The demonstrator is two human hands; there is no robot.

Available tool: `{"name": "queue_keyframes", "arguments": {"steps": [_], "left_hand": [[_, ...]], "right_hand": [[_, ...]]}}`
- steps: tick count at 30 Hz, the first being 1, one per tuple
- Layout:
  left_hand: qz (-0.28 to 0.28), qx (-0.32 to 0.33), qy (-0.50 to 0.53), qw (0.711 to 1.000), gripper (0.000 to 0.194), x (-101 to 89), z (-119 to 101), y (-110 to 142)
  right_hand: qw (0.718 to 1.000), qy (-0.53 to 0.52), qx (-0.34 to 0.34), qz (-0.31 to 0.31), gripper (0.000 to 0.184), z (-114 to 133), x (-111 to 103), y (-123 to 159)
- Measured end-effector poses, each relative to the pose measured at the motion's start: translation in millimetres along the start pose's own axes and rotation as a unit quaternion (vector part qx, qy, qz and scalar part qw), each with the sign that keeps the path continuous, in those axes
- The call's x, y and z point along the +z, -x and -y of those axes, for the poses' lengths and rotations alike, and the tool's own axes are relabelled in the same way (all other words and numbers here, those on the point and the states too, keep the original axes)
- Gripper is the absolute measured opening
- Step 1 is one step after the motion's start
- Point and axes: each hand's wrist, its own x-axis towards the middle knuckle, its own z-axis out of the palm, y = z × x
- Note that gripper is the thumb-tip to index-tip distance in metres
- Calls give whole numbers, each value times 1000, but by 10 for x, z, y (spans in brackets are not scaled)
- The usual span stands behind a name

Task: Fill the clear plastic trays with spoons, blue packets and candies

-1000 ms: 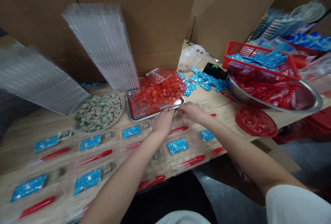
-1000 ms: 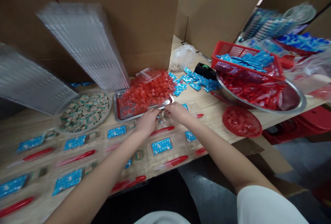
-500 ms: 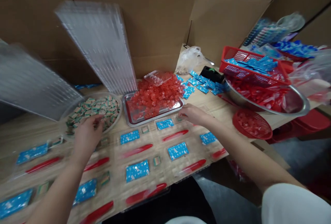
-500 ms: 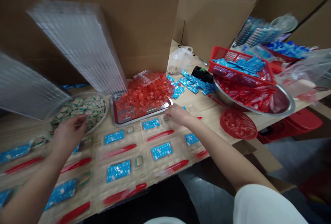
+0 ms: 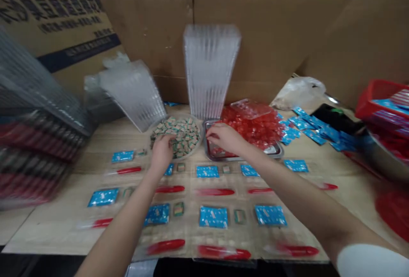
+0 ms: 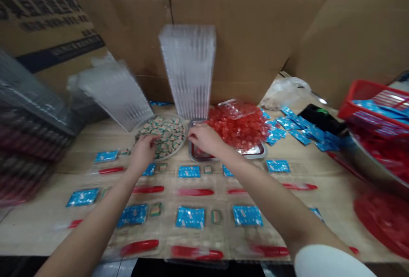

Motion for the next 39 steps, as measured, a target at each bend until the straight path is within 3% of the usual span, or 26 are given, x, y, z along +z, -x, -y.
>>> {"name": "queue_keyframes", "arguments": {"steps": [4,7,11,15,17,19,20,22,28,34,39], "left_hand": [[13,-3,30,999,39,48,-14,55],[16,-14,81,997,37,48,-7,73],[10,-45,191,981,30,21,22,-16],[10,-100,339,935,27,54,-18,-210],[23,-129,408,903,24,90,-66,-286],[26,-160,461,872,19,125,-109,-318],[21,-175,483,858,18,139,-125,-317],[5,-203,519,830,18,157,-145,-293],[-23,-258,582,770,18,146,-157,-215],[-33,-274,594,756,21,137,-240,-203],[-3,-276,623,732,21,122,-344,-154]], "right_hand": [[996,25,67,47,22,456,439,-774],[993,12,110,32,22,509,629,-974],[989,-66,128,14,22,353,625,-958],[973,-198,118,27,26,271,526,-891],[934,-333,128,39,22,309,504,-857],[863,-479,156,48,15,371,505,-826],[830,-528,175,43,12,402,512,-813],[798,-565,211,19,6,448,535,-793],[771,-587,248,-19,6,441,572,-745],[740,-628,241,-2,4,418,482,-670],[746,-618,245,-19,7,465,516,-683]]}}
